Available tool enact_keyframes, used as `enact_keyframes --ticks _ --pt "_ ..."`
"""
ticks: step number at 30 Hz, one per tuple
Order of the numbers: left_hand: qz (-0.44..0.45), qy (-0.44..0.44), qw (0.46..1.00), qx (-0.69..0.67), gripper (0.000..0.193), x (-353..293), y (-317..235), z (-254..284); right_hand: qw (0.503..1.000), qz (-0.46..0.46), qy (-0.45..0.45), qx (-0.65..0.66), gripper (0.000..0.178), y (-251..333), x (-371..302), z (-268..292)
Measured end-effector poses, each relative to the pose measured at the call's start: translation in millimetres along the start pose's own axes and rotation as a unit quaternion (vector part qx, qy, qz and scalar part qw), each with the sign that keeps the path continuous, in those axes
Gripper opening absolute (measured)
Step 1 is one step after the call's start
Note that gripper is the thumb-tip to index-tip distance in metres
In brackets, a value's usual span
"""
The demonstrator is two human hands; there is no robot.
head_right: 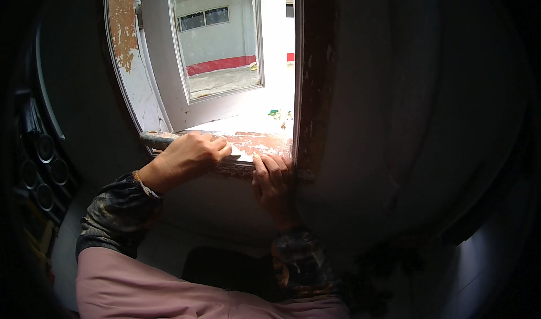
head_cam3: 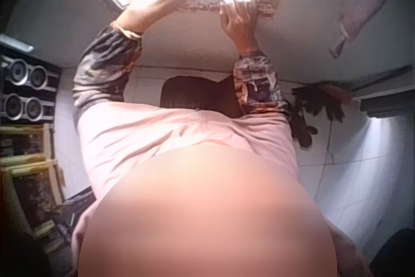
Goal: The person uses a metal scraper to remove old paint from a wooden window sill. They repeatedly scrape the surface, occasionally pausing to wipe away debris with their hand.
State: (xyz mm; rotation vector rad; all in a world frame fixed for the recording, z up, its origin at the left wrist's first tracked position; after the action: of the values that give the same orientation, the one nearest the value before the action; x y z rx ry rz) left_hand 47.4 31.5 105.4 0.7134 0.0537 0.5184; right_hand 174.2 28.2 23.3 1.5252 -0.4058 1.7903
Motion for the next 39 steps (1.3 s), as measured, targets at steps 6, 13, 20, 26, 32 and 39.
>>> enact_keyframes --ticks 6,13,20,26,32,39 --pt "-0.010 -0.008 1.000 -0.019 0.007 31.0 -0.1 -7.9 1.000 -0.005 -0.011 -0.015 0.030 1.8 -0.9 2.6" --pt "-0.004 -0.010 0.999 -0.038 0.006 32.3 3.5 -2.9 1.000 -0.011 -0.001 0.009 0.033 -0.7 -0.1 4.9" --pt "0.014 0.009 0.999 -0.034 0.007 9.5 3.4 -2.7 0.998 -0.036 -0.009 0.046 0.032 -2.1 1.4 3.6" --pt "0.122 -0.025 0.991 -0.036 0.017 -25.5 22.4 -11.3 0.999 -0.020 0.007 0.035 0.034 -1.5 0.4 3.1" --pt "0.122 -0.033 0.992 -0.007 0.025 -49.2 14.7 -24.1 1.000 -0.017 0.015 0.005 0.035 -3.8 -3.1 -1.0" --pt "0.104 -0.079 0.991 0.014 0.022 -46.7 10.7 -21.6 1.000 -0.002 0.008 -0.016 0.035 -2.1 -3.5 0.6"
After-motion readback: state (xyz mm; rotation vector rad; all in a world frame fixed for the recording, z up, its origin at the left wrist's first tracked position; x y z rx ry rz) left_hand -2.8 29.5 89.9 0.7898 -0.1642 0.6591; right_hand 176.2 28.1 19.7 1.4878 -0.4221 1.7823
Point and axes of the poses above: each hand's wrist, its own x-axis towards the middle knuckle, its own z-axis out of the back of the hand, y = z × x, the point moved 8 cm from there along x, towards the middle knuckle, and after that the axes turned 13 degrees about -z, right-handed, at the moved point
